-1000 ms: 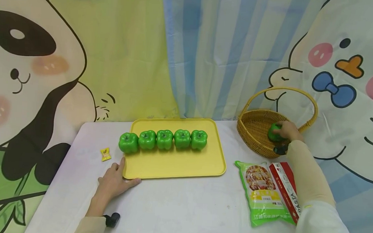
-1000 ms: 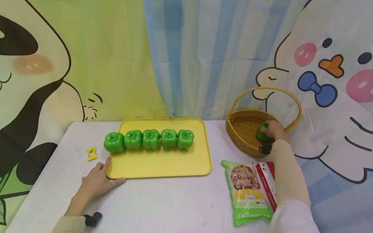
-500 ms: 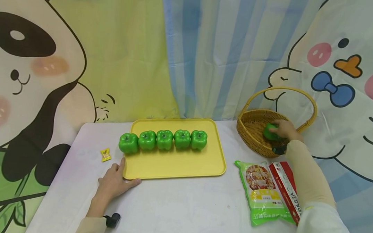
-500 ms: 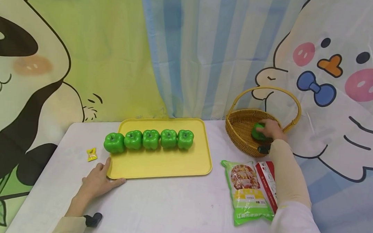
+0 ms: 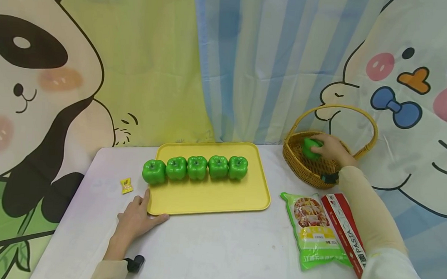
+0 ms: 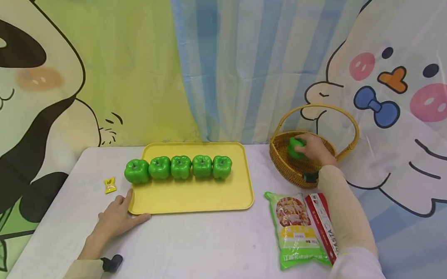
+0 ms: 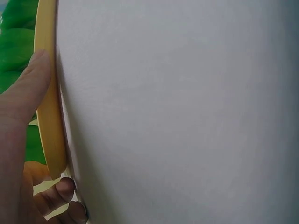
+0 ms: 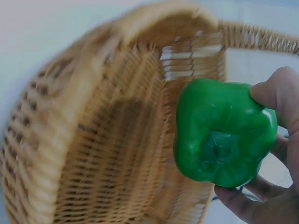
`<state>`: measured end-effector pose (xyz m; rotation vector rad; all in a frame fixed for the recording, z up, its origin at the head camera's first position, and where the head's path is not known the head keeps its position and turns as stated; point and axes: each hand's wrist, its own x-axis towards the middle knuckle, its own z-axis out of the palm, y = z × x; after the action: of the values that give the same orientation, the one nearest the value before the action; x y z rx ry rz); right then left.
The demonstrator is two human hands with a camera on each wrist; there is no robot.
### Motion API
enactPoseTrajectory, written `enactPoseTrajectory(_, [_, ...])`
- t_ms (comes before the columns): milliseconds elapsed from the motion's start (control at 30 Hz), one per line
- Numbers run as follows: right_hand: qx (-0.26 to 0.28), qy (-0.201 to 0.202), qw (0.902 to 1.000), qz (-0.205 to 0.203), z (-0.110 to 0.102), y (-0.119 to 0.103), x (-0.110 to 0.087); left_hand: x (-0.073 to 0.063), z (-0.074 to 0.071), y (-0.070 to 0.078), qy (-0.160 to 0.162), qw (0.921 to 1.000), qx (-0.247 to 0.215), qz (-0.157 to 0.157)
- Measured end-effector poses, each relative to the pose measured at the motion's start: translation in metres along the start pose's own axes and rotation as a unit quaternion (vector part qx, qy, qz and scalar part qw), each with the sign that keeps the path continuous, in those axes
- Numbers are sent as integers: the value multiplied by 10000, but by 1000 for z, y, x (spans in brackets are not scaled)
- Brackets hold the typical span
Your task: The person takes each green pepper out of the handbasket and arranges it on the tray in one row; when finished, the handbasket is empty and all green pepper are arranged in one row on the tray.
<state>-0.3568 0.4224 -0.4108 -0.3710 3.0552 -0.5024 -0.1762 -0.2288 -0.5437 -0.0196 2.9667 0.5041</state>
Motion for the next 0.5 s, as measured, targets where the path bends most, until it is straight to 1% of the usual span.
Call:
enactPoseTrajectory(200, [236, 27, 9996, -149, -7, -25, -1, -1, 0, 1, -17, 10000, -8, 2])
enactPoseTrajectory(500, [364, 330, 9972, -566, -12, -62, -13, -1, -1, 1, -53, 10000, -6, -13])
